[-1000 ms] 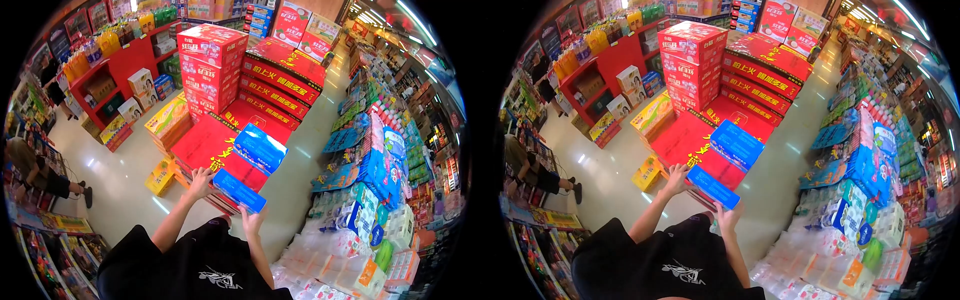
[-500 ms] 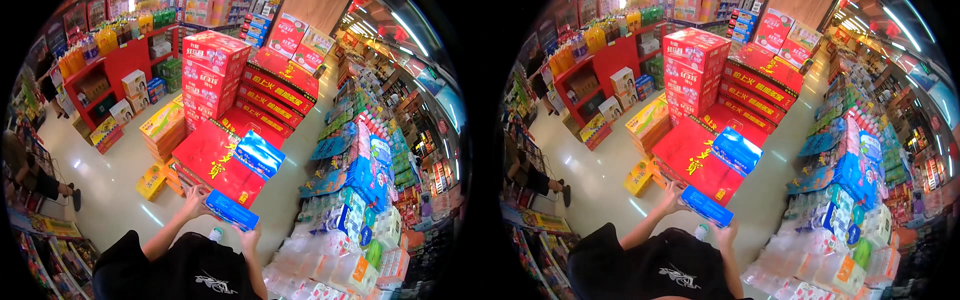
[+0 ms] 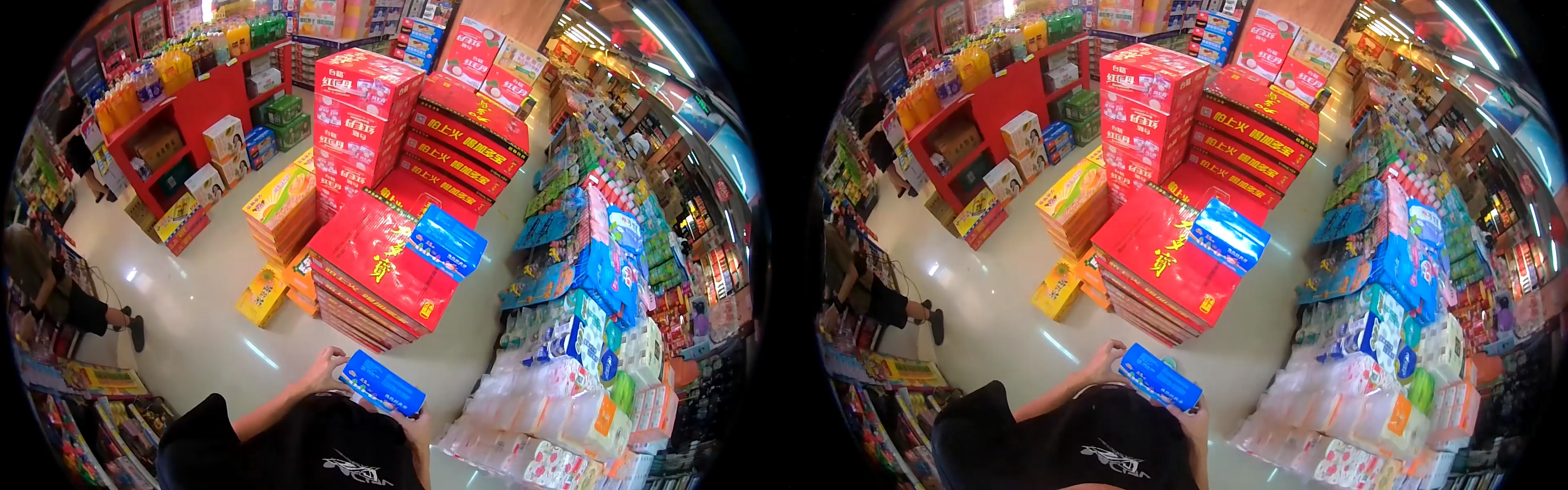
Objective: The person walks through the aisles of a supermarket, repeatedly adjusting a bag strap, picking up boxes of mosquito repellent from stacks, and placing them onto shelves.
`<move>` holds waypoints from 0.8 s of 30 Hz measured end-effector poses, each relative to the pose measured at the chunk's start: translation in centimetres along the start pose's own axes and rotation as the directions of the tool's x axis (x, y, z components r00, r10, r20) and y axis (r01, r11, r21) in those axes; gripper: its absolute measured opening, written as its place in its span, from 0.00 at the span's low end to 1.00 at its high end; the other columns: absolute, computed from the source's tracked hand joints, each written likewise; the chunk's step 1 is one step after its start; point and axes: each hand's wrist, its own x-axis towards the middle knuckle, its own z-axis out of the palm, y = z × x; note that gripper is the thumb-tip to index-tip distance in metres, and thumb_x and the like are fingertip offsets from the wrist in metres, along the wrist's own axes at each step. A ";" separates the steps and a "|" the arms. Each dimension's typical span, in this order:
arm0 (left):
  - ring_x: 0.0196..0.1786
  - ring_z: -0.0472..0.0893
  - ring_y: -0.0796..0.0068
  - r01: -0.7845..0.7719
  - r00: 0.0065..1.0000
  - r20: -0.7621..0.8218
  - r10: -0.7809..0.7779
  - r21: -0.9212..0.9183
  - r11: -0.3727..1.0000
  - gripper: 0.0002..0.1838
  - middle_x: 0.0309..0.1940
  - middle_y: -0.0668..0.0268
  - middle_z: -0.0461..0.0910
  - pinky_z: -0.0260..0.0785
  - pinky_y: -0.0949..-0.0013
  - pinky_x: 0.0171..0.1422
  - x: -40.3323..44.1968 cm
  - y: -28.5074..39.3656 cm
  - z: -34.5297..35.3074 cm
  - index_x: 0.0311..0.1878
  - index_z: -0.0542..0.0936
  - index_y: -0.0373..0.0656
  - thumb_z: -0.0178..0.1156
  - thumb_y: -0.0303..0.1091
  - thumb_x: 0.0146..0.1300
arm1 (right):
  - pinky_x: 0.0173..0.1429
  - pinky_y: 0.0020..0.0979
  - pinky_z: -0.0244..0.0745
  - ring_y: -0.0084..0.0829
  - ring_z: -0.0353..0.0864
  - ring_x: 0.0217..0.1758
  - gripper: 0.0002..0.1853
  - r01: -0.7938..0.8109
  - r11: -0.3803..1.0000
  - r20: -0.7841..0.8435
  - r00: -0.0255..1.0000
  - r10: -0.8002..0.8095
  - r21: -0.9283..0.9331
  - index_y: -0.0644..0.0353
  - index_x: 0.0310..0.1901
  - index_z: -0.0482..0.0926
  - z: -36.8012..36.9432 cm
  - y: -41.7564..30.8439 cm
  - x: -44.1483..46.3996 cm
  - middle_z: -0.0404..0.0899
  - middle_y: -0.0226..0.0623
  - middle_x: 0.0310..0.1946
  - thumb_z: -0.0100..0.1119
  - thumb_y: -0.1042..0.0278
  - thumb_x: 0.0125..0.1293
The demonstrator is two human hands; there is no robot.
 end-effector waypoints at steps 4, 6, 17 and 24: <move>0.63 0.68 0.55 -0.059 0.988 0.138 0.067 -0.057 0.997 0.45 0.57 0.53 0.70 0.61 0.57 0.70 -0.5 0.4 -0.2 0.57 0.79 0.39 0.79 0.57 0.37 | 0.41 0.23 0.73 0.20 0.78 0.36 0.24 -0.043 0.996 -0.041 0.998 0.047 0.078 0.63 0.48 0.79 -1.4 4.6 -2.0 0.82 0.30 0.36 0.77 0.68 0.49; 0.64 0.68 0.55 -0.077 0.979 0.178 0.095 -0.107 0.991 0.45 0.57 0.53 0.71 0.62 0.58 0.70 -0.9 1.0 0.6 0.57 0.78 0.37 0.78 0.57 0.38 | 0.40 0.22 0.71 0.18 0.77 0.34 0.24 -0.010 0.991 -0.119 0.993 0.027 0.137 0.62 0.48 0.79 -1.9 4.5 -3.5 0.82 0.29 0.35 0.76 0.68 0.49; 0.63 0.70 0.55 -0.115 0.938 0.308 0.160 -0.161 0.980 0.41 0.58 0.53 0.70 0.67 0.59 0.67 -3.2 2.9 4.1 0.56 0.77 0.34 0.76 0.55 0.44 | 0.50 0.30 0.79 0.27 0.81 0.47 0.27 -0.067 0.979 -0.099 0.991 0.087 0.191 0.64 0.56 0.71 -4.9 4.8 -9.1 0.81 0.39 0.47 0.71 0.77 0.55; 0.63 0.70 0.53 -0.099 0.907 0.362 0.215 -0.313 0.945 0.42 0.63 0.56 0.65 0.64 0.53 0.70 -4.6 7.4 8.1 0.61 0.75 0.40 0.73 0.57 0.48 | 0.53 0.32 0.81 0.30 0.81 0.50 0.27 -0.037 0.955 -0.175 0.980 0.092 0.294 0.66 0.59 0.70 -9.6 5.9 -13.3 0.80 0.40 0.49 0.69 0.75 0.58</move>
